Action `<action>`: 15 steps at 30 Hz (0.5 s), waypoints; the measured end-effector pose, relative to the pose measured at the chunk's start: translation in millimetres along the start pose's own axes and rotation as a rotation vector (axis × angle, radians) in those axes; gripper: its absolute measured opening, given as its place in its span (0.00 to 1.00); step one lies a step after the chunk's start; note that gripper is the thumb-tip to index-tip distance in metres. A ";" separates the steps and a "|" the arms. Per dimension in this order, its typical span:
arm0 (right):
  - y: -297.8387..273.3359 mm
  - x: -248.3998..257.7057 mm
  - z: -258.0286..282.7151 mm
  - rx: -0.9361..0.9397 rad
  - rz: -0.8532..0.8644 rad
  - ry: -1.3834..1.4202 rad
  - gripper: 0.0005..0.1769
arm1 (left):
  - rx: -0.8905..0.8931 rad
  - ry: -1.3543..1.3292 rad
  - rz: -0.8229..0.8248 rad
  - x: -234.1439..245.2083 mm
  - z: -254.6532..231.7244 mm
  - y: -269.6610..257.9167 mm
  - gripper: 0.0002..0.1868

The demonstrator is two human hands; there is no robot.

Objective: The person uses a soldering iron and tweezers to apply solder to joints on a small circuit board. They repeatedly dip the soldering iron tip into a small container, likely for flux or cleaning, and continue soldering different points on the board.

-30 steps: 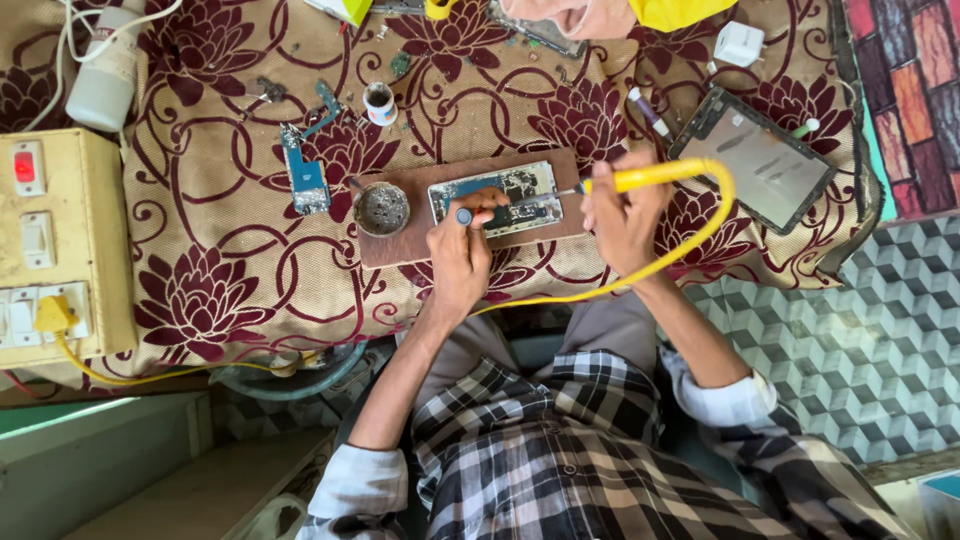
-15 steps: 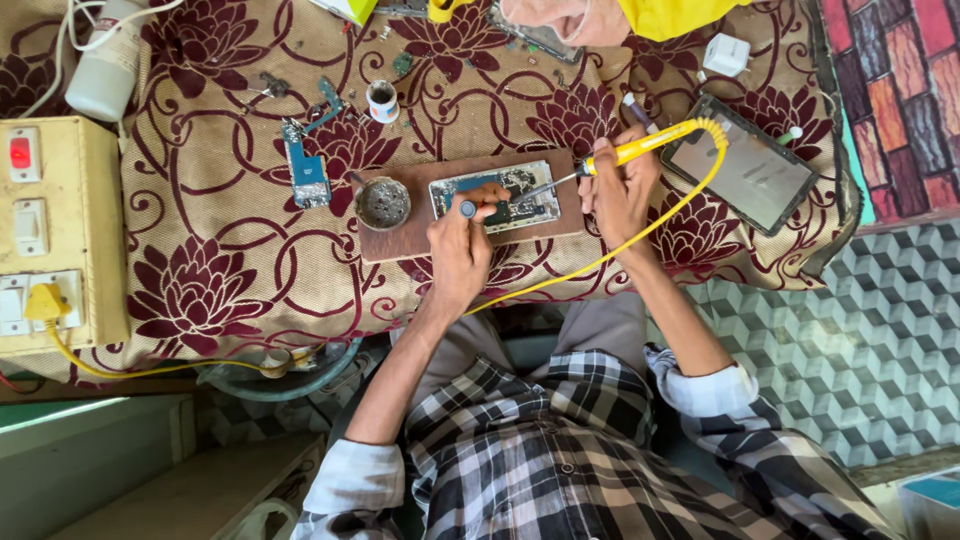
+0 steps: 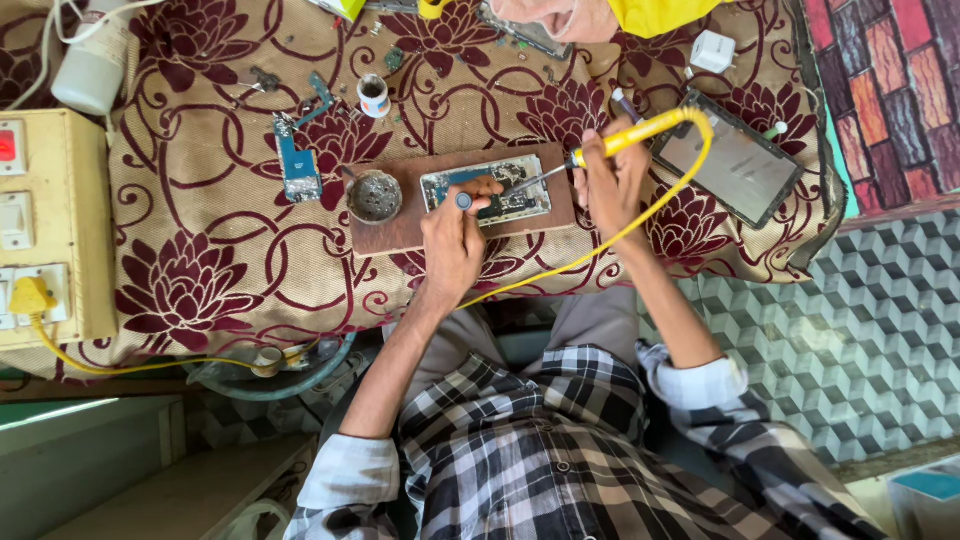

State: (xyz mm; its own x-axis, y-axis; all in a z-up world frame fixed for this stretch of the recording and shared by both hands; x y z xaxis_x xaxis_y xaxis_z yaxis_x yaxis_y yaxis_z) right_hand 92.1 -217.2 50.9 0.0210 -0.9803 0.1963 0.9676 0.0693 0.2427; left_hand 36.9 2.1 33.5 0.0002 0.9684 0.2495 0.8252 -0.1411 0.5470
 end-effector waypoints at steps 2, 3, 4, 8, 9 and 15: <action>18.5 -2.7 7.0 -0.050 0.086 -0.089 0.14 | 0.015 -0.001 0.005 3.4 -1.9 -0.2 0.17; 27.8 -5.2 14.9 0.018 0.153 -0.153 0.14 | 0.029 -0.007 0.009 4.1 -2.5 0.2 0.17; 36.7 -7.2 22.6 0.087 0.220 -0.217 0.14 | 0.043 -0.012 0.012 4.5 -2.9 0.6 0.17; 54.9 -14.9 36.7 0.132 0.347 -0.355 0.13 | 0.010 0.000 0.006 5.0 -7.8 1.7 0.18; 57.9 -16.8 39.0 0.129 0.352 -0.366 0.13 | 0.006 -0.016 0.003 5.7 -7.9 2.0 0.19; 53.7 -26.6 43.7 0.066 0.309 -0.265 0.12 | 0.034 -0.032 -0.010 5.8 -8.1 0.0 0.17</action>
State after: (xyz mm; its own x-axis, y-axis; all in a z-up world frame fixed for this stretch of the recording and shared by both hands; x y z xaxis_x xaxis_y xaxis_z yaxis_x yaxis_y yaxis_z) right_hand 132.6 -179.3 100.2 0.2344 -0.8306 0.5051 0.9073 0.3734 0.1931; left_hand 32.3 6.0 41.5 0.0094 0.9758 0.2185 0.8441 -0.1249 0.5214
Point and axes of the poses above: each hand's wrist, its own y-axis towards the middle knuckle, its own x-axis out of the back of the hand, z = x × y, the point moved 5 cm from there along y, towards the middle knuckle, and after that the axes turned 10 degrees about z, right-handed, at the moved point
